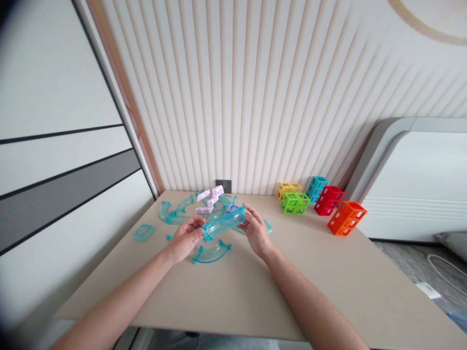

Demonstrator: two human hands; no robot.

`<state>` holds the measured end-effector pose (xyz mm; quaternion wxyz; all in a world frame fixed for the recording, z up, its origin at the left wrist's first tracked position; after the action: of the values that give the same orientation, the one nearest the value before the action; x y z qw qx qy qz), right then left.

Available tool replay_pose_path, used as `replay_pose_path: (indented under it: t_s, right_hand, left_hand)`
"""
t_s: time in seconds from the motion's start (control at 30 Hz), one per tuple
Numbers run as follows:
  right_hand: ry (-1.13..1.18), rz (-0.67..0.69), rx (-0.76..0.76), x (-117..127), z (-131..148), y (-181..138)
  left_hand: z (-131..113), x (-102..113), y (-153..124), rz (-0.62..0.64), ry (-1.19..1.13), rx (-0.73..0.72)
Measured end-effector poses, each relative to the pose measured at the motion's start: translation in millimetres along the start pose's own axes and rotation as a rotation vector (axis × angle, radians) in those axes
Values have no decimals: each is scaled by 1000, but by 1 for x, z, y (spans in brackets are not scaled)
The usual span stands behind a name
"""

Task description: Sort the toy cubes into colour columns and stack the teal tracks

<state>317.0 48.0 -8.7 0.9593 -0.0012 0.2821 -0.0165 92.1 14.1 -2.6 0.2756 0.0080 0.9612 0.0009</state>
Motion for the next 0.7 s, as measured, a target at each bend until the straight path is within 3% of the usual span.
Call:
replay_pose_path:
  t_s: [0.43,0.7]
  right_hand:
    - [-31,-29,41,-1,5,-2]
    - [11,-63,112,4,5,1]
  left_hand:
    - [2,1,-1,101,104,-27]
    - [-2,0,2,17,42,-83]
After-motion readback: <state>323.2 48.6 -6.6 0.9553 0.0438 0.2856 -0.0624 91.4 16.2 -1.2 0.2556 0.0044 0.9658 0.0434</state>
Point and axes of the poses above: each hand's wrist, its own y-axis towards the middle knuckle, its own x-axis out of the back of the hand, z = x × y, the point moved 5 cm from there along y, towards the middle knuckle, and after that the axes turned 8 degrees about -z, right-handed, at the moved point
